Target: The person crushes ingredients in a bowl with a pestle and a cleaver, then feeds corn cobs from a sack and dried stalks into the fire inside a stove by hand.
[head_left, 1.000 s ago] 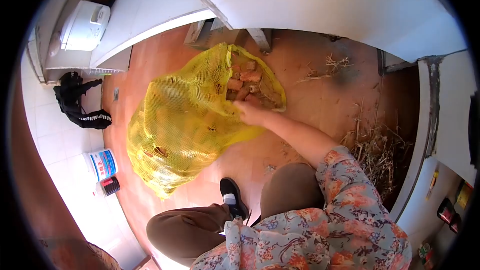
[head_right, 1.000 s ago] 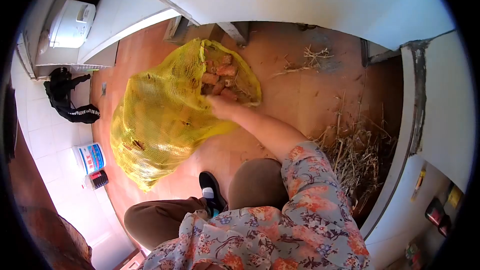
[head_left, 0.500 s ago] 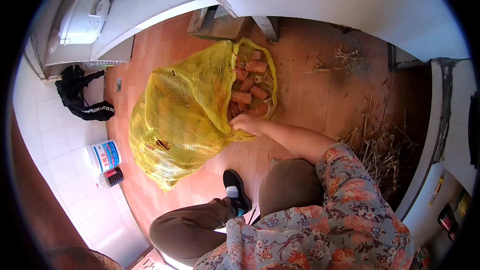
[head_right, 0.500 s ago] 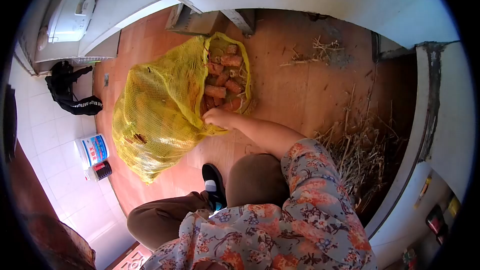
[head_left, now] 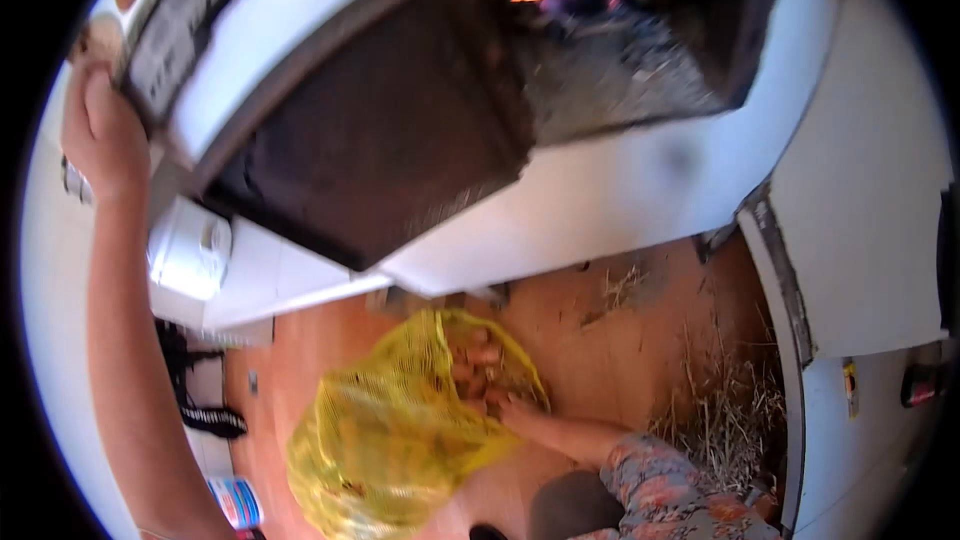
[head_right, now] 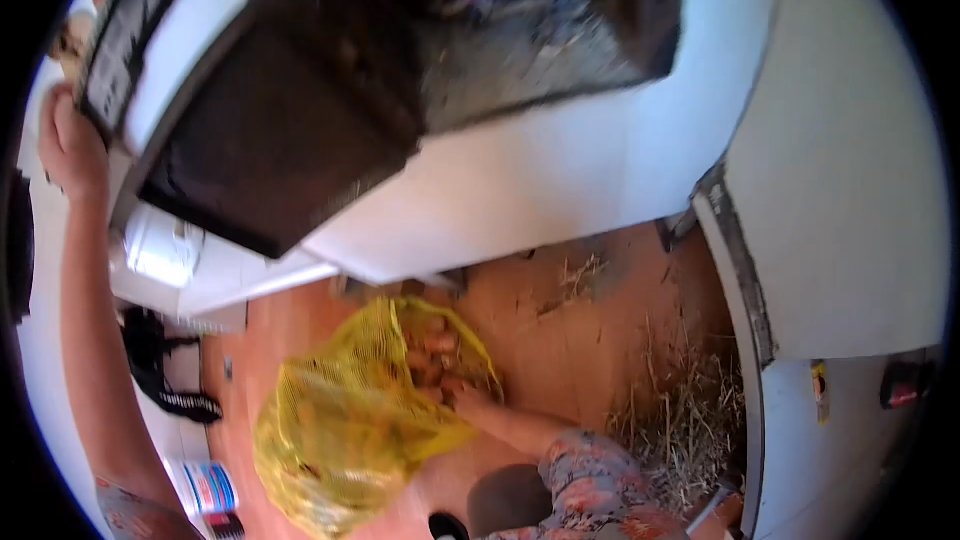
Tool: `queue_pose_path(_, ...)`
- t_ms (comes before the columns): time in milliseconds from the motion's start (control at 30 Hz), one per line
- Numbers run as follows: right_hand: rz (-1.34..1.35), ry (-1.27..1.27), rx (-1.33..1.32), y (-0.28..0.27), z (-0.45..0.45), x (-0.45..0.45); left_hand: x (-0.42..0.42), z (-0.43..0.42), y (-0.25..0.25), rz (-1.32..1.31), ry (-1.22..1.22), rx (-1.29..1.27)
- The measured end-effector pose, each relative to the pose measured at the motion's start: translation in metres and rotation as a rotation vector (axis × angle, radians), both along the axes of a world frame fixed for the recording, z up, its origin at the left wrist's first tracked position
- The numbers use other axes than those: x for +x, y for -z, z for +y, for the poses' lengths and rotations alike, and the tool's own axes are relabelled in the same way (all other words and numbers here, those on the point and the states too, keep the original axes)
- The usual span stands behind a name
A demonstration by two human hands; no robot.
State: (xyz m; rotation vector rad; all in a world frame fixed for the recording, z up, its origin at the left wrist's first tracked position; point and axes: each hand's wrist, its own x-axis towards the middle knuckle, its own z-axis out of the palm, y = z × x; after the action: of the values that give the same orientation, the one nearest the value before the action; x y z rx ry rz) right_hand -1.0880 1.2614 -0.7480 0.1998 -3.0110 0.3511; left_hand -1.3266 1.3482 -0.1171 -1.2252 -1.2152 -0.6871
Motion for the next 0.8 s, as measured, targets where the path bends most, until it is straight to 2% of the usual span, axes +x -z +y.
queue_pose_path(33,-0.229,-0.101,0.022,-0.03,0.011,0.003,0.009,-0.001,0.0,-0.008,-0.004,-0.099)
queue_pose_path(67,-0.256,-0.036,-0.045,-0.044,0.015,0.007,0.009,-0.004,-0.001,-0.041,-0.056,-0.114)
queue_pose_path(133,-0.27,0.036,-0.113,-0.059,0.023,0.01,0.021,0.003,0.003,-0.021,-0.011,-0.074)
queue_pose_path(200,-0.409,0.043,-0.353,-0.069,0.031,0.011,0.022,0.004,0.001,-0.096,0.025,-0.141)
queue_pose_path(267,-0.327,0.062,-0.362,-0.059,0.033,0.014,0.027,0.005,0.004,-0.072,0.027,-0.107)
queue_pose_path(300,-0.366,0.384,-0.722,-0.059,0.032,0.017,0.028,0.005,0.005,-0.09,0.01,-0.094)
queue_pose_path(367,-0.385,0.709,-1.079,-0.059,0.036,0.022,0.027,0.005,0.005,-0.093,-0.016,-0.094)
queue_pose_path(533,-0.479,0.128,-0.293,-0.057,0.051,0.045,0.023,0.002,0.003,-0.135,-0.082,-0.124)
queue_pose_path(567,-0.479,0.128,-0.292,-0.067,0.055,0.045,0.025,0.002,0.003,-0.127,-0.08,-0.114)
queue_pose_path(633,-0.458,0.225,-0.582,-0.092,0.065,0.043,0.027,0.003,0.004,-0.12,-0.077,-0.105)
queue_pose_path(667,-0.459,0.226,-0.582,-0.088,0.066,0.043,0.026,0.003,0.004,-0.099,-0.083,-0.101)
queue_pose_path(700,-0.339,0.317,-1.024,-0.084,0.071,0.042,0.025,0.004,0.003,-0.079,-0.09,-0.097)
queue_pose_path(767,-0.198,0.402,-1.46,-0.082,0.08,0.049,0.028,0.004,0.004,-0.108,-0.073,-0.095)
queue_pose_path(800,-0.135,0.494,-1.242,-0.112,0.095,0.058,0.029,0.005,0.005,-0.135,-0.055,-0.095)
